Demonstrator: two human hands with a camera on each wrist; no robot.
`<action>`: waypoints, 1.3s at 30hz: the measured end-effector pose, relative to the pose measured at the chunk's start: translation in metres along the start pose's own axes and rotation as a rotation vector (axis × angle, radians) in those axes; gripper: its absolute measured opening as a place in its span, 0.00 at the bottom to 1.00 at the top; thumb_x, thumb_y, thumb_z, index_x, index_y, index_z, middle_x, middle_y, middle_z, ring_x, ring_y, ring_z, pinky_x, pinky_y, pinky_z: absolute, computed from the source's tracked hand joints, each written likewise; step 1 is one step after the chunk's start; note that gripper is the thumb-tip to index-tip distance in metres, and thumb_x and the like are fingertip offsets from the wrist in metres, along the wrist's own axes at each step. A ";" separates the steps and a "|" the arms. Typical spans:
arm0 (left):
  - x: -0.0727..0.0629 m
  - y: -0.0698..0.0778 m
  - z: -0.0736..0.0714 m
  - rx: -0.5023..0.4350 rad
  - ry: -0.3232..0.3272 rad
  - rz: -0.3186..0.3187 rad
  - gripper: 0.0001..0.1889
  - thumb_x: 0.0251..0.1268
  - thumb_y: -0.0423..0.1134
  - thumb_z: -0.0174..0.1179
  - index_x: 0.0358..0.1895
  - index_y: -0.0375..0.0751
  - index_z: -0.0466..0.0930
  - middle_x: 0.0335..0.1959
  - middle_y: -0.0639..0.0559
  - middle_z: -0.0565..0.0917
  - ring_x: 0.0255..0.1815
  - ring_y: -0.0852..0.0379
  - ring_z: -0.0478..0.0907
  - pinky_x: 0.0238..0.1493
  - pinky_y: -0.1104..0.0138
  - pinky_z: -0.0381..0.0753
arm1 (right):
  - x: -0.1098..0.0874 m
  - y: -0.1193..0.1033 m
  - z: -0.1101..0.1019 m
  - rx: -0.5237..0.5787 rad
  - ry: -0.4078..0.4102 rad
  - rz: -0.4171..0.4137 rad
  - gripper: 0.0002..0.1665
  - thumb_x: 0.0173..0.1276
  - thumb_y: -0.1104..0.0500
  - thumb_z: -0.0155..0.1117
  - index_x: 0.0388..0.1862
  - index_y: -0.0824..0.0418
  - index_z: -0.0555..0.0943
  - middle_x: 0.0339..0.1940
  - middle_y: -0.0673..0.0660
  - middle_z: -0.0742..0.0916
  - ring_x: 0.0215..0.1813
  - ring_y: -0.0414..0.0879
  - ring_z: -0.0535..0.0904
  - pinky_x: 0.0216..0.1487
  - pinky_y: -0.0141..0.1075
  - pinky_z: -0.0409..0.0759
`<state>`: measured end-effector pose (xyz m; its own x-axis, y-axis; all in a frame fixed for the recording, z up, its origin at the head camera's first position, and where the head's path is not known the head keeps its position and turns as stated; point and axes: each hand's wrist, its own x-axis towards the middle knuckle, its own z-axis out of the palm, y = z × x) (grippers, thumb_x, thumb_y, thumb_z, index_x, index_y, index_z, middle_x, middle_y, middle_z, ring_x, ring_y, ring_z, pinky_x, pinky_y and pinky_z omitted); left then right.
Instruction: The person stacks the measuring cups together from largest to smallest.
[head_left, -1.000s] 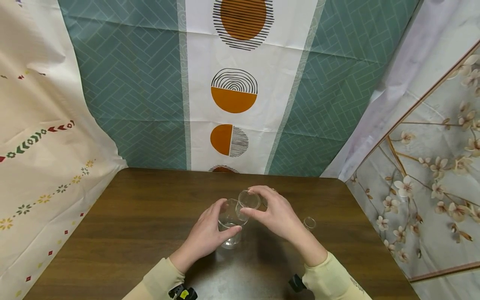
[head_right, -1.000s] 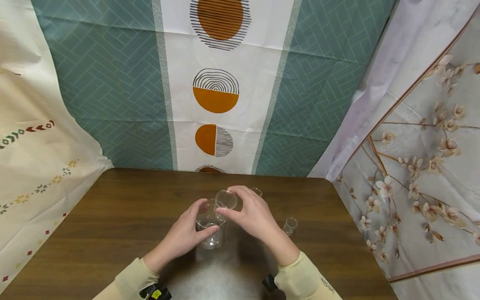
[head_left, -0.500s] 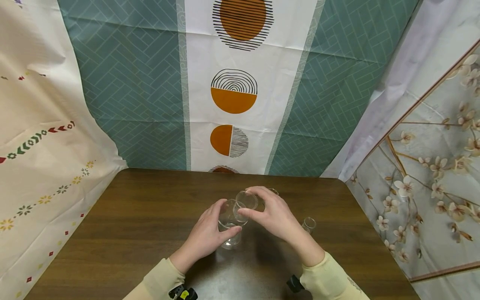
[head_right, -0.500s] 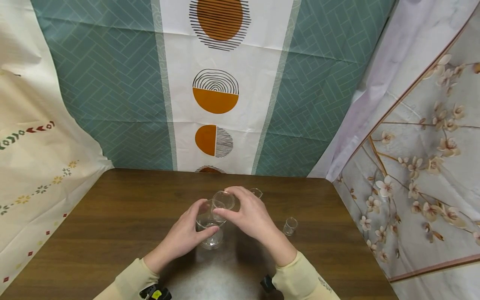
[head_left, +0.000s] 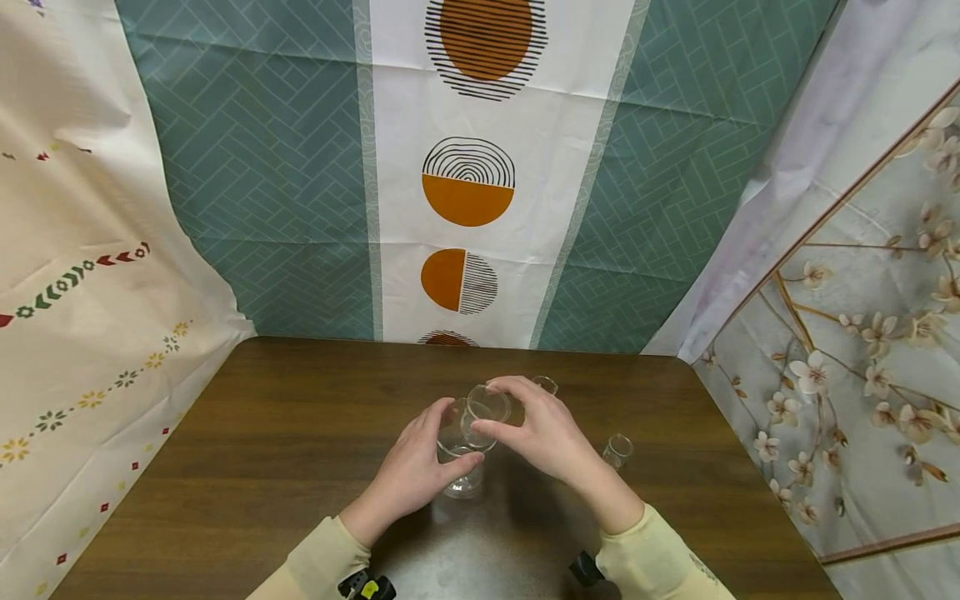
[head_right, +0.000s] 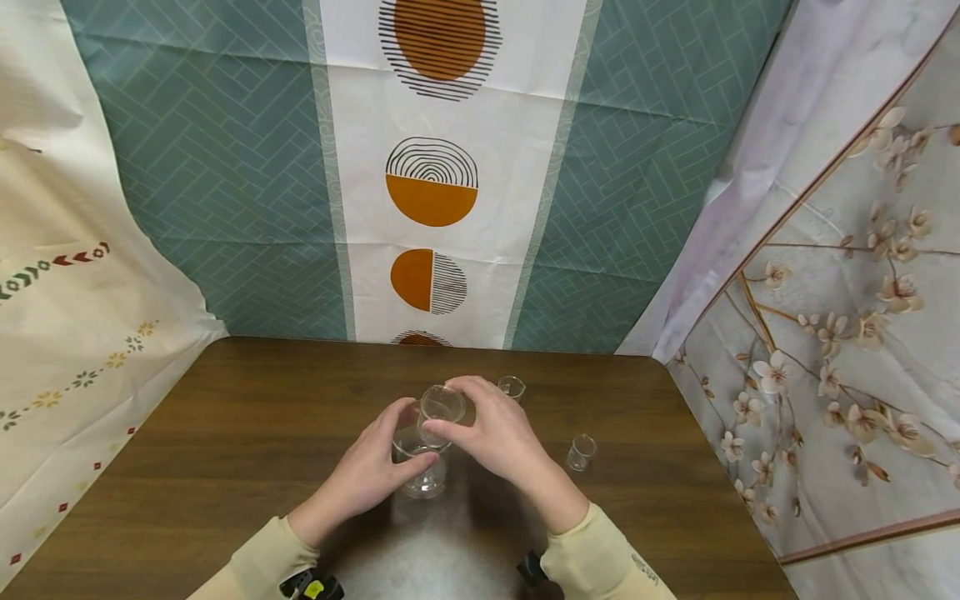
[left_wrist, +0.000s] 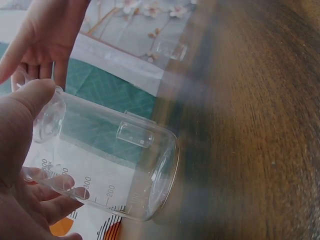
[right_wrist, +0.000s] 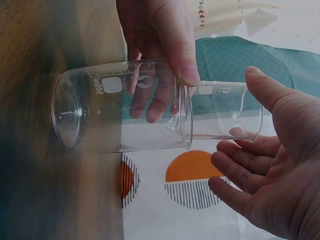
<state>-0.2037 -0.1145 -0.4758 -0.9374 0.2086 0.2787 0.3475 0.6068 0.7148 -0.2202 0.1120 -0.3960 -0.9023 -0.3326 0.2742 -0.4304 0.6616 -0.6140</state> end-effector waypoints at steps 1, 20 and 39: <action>0.000 0.000 0.000 0.001 0.000 -0.001 0.48 0.66 0.59 0.79 0.81 0.40 0.67 0.67 0.46 0.82 0.71 0.39 0.77 0.69 0.39 0.76 | 0.000 0.000 0.001 -0.002 -0.003 0.004 0.38 0.66 0.37 0.84 0.70 0.49 0.86 0.70 0.44 0.86 0.74 0.47 0.80 0.72 0.55 0.77; -0.001 0.001 0.000 -0.009 -0.006 0.009 0.48 0.66 0.57 0.80 0.81 0.39 0.66 0.67 0.46 0.82 0.71 0.38 0.77 0.70 0.39 0.75 | -0.001 0.006 0.010 -0.035 -0.038 -0.043 0.38 0.66 0.34 0.82 0.68 0.52 0.87 0.70 0.47 0.86 0.73 0.49 0.81 0.71 0.55 0.79; 0.000 -0.001 0.001 -0.004 0.000 0.026 0.47 0.66 0.57 0.80 0.80 0.42 0.67 0.68 0.47 0.83 0.71 0.39 0.77 0.71 0.38 0.73 | -0.002 0.010 0.016 -0.053 -0.069 -0.040 0.36 0.67 0.36 0.83 0.66 0.53 0.86 0.69 0.49 0.86 0.72 0.50 0.81 0.71 0.55 0.78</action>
<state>-0.2042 -0.1145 -0.4770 -0.9281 0.2241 0.2975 0.3720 0.5979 0.7100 -0.2226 0.1086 -0.4150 -0.8815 -0.4037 0.2447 -0.4682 0.6807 -0.5635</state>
